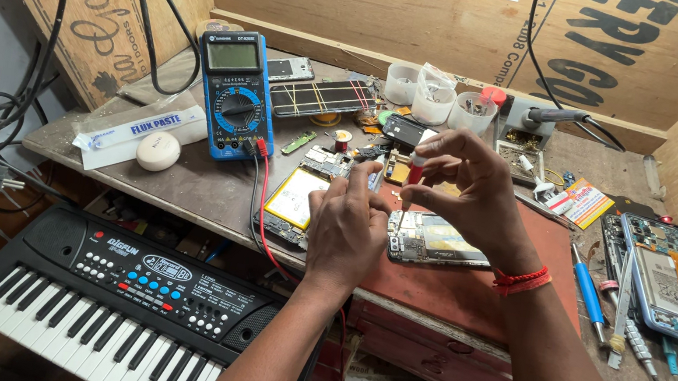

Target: The person works at a repair bench disassembling a smartphone. They pry at a phone frame on the mat, pick up a phone and separate its back cover, lift out the battery, and use a screwdriver to work on the exposed internal components.

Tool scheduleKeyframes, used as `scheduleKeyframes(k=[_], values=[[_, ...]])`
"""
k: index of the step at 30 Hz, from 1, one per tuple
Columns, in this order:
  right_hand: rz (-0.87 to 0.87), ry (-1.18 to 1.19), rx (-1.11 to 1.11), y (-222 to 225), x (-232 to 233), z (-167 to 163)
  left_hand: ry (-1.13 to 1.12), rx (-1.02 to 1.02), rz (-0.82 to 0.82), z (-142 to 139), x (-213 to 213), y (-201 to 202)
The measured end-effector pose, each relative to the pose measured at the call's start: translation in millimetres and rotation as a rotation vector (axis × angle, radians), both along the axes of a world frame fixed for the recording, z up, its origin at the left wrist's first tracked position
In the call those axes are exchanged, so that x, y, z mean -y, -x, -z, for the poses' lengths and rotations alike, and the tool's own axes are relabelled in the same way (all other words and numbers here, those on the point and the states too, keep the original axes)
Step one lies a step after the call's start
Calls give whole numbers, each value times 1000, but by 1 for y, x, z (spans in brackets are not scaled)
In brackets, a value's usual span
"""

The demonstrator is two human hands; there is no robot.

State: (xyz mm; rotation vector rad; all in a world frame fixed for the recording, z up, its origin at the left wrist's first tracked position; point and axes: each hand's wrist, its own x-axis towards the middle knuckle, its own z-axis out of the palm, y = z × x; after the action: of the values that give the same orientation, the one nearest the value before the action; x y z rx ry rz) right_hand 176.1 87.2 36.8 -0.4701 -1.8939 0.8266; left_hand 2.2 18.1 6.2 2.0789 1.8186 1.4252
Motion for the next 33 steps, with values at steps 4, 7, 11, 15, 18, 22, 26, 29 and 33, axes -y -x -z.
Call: scheduleKeyframes(k=[4,7,11,15,18,22,26,29,33], values=[[-70,42,-81,-3,-7,6,11,5,-2,0,0,0],[-61,91,-69,-5,-9,6,-4,-7,-3,0,0,-1],[-200,190,-122,-6,-3,2,-4,-7,-8,0,0,0],[-174,48,-70,-3,1,1,-9,10,-9,0,0,-1],[-75,29,-55,1,-3,0,3,-8,-14,0,0,0],[-45,72,-31,-2,0,-2,-29,-25,-14,1,-1,0],[-152,163,-85,-2,7,-6,-12,-16,-10,1,-1,0],[-49,-64,-2,4,5,-5,0,-5,-11,0,0,-1],[-91,29,-76,3,0,-2,-21,-17,-8,-1,1,0]])
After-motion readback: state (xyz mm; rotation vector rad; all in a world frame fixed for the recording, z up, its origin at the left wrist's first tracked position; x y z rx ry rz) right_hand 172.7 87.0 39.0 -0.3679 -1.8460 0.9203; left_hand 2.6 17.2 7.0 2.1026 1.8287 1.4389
